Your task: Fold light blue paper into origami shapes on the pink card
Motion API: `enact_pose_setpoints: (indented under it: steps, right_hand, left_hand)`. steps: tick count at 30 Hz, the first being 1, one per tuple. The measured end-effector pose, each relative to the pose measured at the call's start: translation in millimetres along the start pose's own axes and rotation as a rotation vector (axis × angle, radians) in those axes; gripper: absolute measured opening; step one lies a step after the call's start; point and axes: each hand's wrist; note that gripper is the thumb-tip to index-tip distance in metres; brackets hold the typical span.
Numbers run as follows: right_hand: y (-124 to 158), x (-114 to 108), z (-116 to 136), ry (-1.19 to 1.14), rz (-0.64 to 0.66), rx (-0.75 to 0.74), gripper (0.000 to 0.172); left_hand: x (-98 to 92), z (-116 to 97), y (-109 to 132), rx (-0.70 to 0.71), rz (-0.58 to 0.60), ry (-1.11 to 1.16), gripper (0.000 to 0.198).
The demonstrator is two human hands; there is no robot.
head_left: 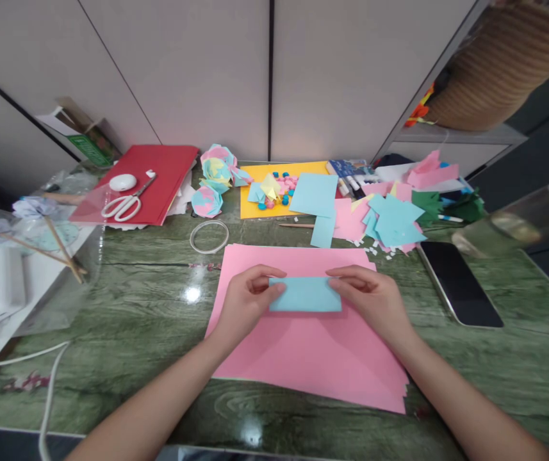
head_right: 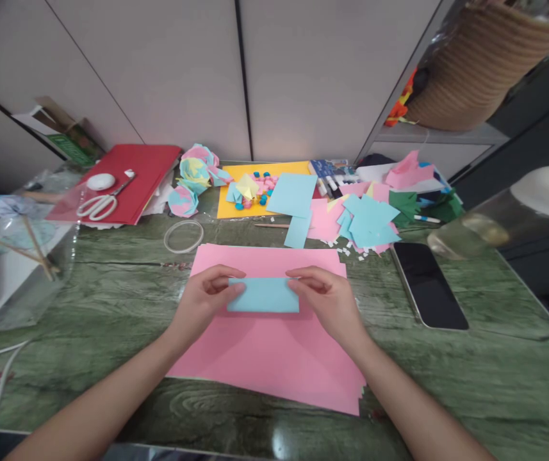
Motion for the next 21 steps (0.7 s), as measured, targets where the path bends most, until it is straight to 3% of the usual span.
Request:
enact_pose_setpoints:
  steps: [9, 21]
  right_hand:
    - [0.2, 1.1, 1.2, 0.001, -0.019, -0.013, 0.011]
    - [-0.4, 0.8, 0.3, 0.048, 0.012, -0.007, 0.022]
  left_hand:
    - [-0.8, 0.3, 0.4, -0.005, -0.001, 0.013, 0.013]
    - [-1.9, 2.8, -3.4, 0.039, 0.042, -0.069, 0.016]
Point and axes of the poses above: each hand's wrist, its own y-axis away from the middle knuckle, its own x-axis out of the palm, z = x × y, and after that the axes turned 14 degrees about -z, right-handed
